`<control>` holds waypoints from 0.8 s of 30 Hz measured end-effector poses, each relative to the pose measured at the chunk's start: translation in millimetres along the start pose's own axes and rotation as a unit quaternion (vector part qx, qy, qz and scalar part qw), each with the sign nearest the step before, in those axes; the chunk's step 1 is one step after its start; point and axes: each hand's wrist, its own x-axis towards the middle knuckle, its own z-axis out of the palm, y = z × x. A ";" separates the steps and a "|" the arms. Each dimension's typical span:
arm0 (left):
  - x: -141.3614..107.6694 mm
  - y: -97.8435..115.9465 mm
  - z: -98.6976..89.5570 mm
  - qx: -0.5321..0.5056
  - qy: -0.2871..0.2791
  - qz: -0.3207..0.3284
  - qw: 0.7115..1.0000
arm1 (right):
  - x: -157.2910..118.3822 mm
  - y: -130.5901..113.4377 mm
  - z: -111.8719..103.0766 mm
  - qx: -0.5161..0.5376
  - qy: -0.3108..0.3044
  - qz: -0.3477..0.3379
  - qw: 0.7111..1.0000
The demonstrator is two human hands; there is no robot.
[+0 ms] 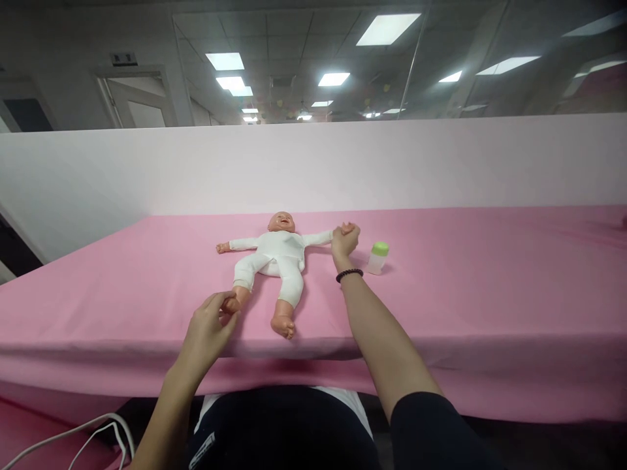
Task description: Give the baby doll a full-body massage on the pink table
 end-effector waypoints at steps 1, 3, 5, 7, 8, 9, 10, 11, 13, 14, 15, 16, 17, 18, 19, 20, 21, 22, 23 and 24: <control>5.0 3.8 -1.0 0.021 0.028 0.033 0.999 | -5.5 -7.8 4.3 -0.008 -0.021 -0.052 0.998; 21.2 13.5 -2.1 0.065 0.084 0.101 0.989 | -19.7 -21.8 13.0 -0.020 -0.083 -0.160 0.983; 43.9 23.8 1.0 0.093 0.104 0.152 0.978 | -35.7 -31.0 20.4 -0.037 -0.148 -0.251 0.956; 68.5 31.8 10.7 0.111 0.082 0.173 0.975 | -50.2 -34.1 25.3 -0.059 -0.204 -0.319 0.924; 79.8 34.5 17.9 0.118 0.058 0.168 0.977 | -56.0 -33.6 26.7 -0.071 -0.229 -0.346 0.907; 89.5 36.4 26.2 0.123 0.035 0.161 0.979 | -60.7 -32.2 27.6 -0.084 -0.253 -0.370 0.890; 97.4 37.7 35.0 0.131 0.011 0.154 0.979 | -64.5 -30.4 28.2 -0.096 -0.276 -0.390 0.873; 103.3 38.6 43.6 0.138 -0.008 0.148 0.979 | -67.3 -28.5 28.6 -0.107 -0.298 -0.406 0.858; 109.9 39.3 57.4 0.146 -0.029 0.143 0.978 | -70.9 -25.6 29.3 -0.124 -0.329 -0.427 0.833; 111.1 39.3 61.4 0.147 -0.032 0.143 0.978 | -71.7 -25.0 29.6 -0.129 -0.338 -0.433 0.826; 111.4 38.9 63.1 0.146 -0.031 0.143 0.978 | -72.0 -25.0 29.7 -0.133 -0.342 -0.435 0.822; 110.8 38.3 62.2 0.143 -0.029 0.143 0.979 | -71.6 -25.6 29.6 -0.134 -0.340 -0.433 0.824; 109.5 37.4 59.0 0.136 -0.025 0.142 0.980 | -70.3 -26.6 29.3 -0.134 -0.332 -0.425 0.831; 107.3 36.4 53.5 0.123 -0.017 0.142 0.982 | -68.3 -27.8 28.6 -0.131 -0.317 -0.413 0.844; 104.2 35.3 46.2 0.105 -0.005 0.141 0.984 | -65.3 -29.1 27.6 -0.126 -0.294 -0.395 0.861; 99.9 34.4 37.4 0.083 0.009 0.138 0.987 | -61.4 -30.4 26.1 -0.120 -0.266 -0.371 0.881; 94.6 33.8 27.4 0.056 0.021 0.131 0.990 | -56.7 -31.4 24.2 -0.114 -0.233 -0.343 0.903; 88.2 33.4 16.7 0.030 0.029 0.119 0.992 | -51.2 -31.9 21.8 -0.108 -0.198 -0.310 0.924; 80.9 33.1 5.6 0.009 0.029 0.100 0.994 | -45.3 -31.9 19.0 -0.104 -0.164 -0.273 0.942; 73.0 32.8 -5.5 -0.007 0.022 0.077 0.997 | -39.1 -31.1 15.7 -0.102 -0.133 -0.235 0.957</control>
